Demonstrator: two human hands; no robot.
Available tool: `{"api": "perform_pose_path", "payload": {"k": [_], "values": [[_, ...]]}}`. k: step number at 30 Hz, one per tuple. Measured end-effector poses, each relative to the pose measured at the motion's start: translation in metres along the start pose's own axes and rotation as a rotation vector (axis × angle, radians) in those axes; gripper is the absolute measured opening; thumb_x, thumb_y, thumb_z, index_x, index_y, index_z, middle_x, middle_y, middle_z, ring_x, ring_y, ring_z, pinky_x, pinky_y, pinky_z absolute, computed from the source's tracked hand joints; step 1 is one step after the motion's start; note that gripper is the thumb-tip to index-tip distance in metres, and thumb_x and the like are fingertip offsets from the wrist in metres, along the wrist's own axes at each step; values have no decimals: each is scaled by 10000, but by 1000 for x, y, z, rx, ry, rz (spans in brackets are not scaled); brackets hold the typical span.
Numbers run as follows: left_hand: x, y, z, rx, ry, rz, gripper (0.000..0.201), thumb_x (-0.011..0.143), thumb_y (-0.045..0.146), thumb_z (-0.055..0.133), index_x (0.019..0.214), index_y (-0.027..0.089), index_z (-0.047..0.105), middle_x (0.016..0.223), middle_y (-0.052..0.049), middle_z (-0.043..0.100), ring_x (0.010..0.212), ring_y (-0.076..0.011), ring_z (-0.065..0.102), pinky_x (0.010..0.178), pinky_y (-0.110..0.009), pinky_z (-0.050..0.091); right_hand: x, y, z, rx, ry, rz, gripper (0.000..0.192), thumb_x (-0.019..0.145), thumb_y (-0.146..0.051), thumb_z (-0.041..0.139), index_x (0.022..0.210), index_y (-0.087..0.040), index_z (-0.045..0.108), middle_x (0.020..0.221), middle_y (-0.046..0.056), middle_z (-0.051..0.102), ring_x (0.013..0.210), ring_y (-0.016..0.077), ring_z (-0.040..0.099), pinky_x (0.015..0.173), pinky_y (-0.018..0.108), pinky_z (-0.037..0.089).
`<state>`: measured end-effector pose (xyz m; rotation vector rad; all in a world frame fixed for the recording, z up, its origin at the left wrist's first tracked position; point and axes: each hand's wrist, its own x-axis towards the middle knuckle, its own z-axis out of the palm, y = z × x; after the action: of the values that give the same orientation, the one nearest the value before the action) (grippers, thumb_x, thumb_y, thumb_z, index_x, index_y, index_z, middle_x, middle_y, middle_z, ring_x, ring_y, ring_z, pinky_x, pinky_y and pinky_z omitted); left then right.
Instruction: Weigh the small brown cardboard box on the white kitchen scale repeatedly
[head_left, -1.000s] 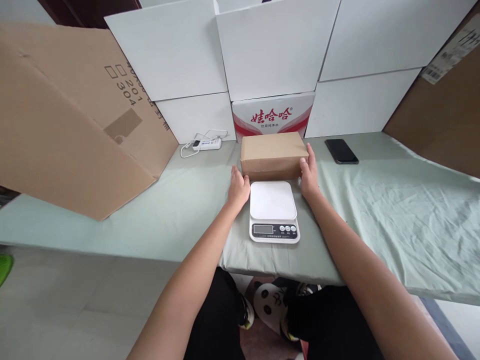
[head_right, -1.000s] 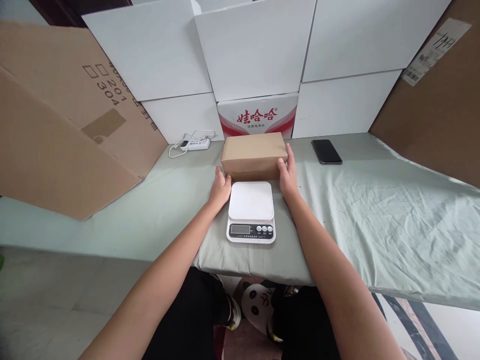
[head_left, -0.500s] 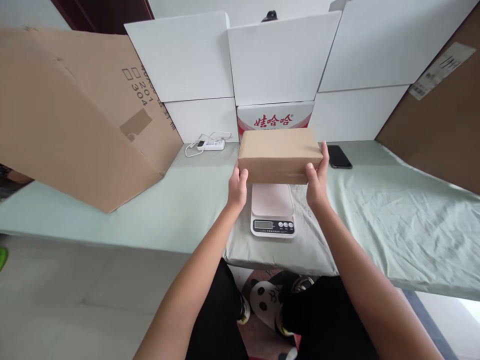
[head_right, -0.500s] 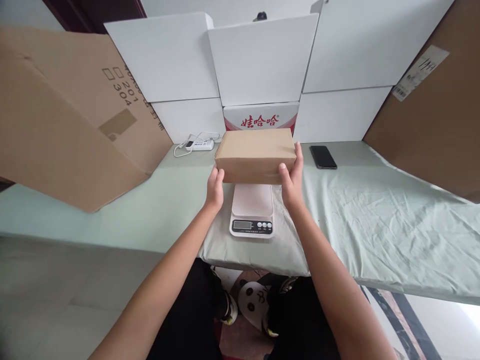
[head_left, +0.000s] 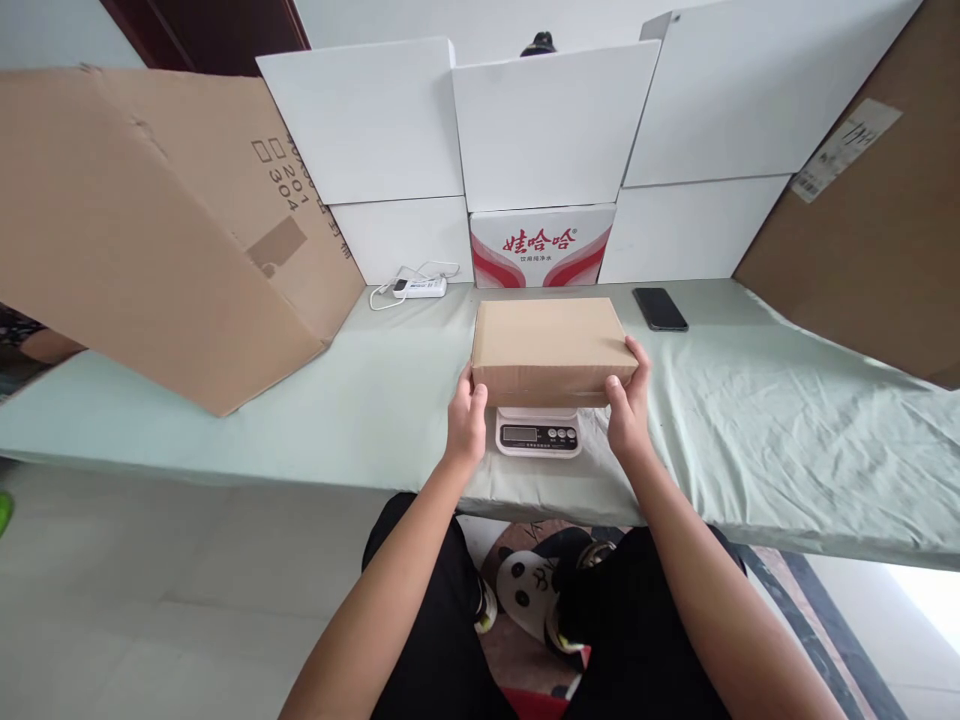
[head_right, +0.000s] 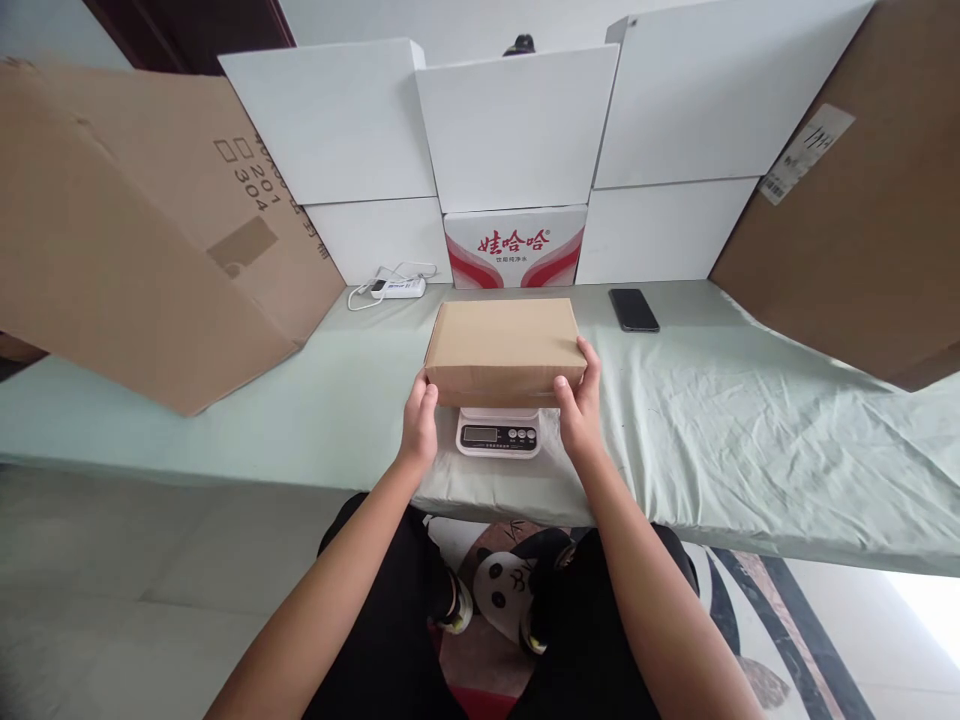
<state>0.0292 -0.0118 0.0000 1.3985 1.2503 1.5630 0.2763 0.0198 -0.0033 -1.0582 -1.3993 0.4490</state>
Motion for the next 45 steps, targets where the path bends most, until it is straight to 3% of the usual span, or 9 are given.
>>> {"api": "perform_pose_path", "payload": {"k": [8,22,25,29,35,40,45], "values": [[-4,0,-2,-13,-1,15,656,1090,680,451,1636,330,548,1678,-83,634,1595,-355,561,1313,-522,483,-3,2,-5,-22,-24,1,696,1016,-721,523,1594,-339,463,1642,119,534,1617,404,442,1346,700,366],[-8,-3,-4,16,-3,-2,681,1095,703,416,1647,324,536,1680,-91,632,1605,-363,554,1307,-529,494,-7,1,-8,-36,-28,1,716,1016,-719,540,1629,-358,458,1692,107,503,1636,412,424,1359,709,349],[-5,-7,-8,-22,25,-10,726,1080,732,438,1654,298,534,1750,-94,559,1678,-351,463,1372,-513,425,-6,9,-9,-36,-3,-21,753,1026,-721,516,1694,-401,377,1718,109,478,1629,419,444,1337,742,358],[4,-15,-16,-122,119,-40,790,1057,776,462,1666,277,520,1833,-98,437,1726,-314,385,1427,-473,334,-5,24,-13,61,25,20,819,1030,-729,486,1758,-483,202,1703,129,477,1544,428,555,1193,767,495],[7,-20,-15,-169,140,-54,821,1040,812,465,1636,257,569,1803,-134,479,1707,-340,419,1416,-505,353,-6,26,-12,67,-10,24,812,1047,-728,475,1768,-444,230,1667,150,528,1473,417,612,1154,775,521],[-2,-7,-10,-44,154,189,808,1054,785,464,1672,267,519,1819,-124,455,1739,-338,347,1434,-514,314,-6,18,-9,49,-3,15,822,1038,-749,474,1761,-409,284,1583,144,603,1426,410,644,1180,767,508],[-20,8,3,94,61,578,636,1135,558,440,1707,281,448,1813,-114,465,1717,-299,399,1404,-534,383,-5,15,-8,-17,39,-15,824,1021,-773,496,1716,-337,421,1769,127,448,1648,434,424,1330,729,366]]}}
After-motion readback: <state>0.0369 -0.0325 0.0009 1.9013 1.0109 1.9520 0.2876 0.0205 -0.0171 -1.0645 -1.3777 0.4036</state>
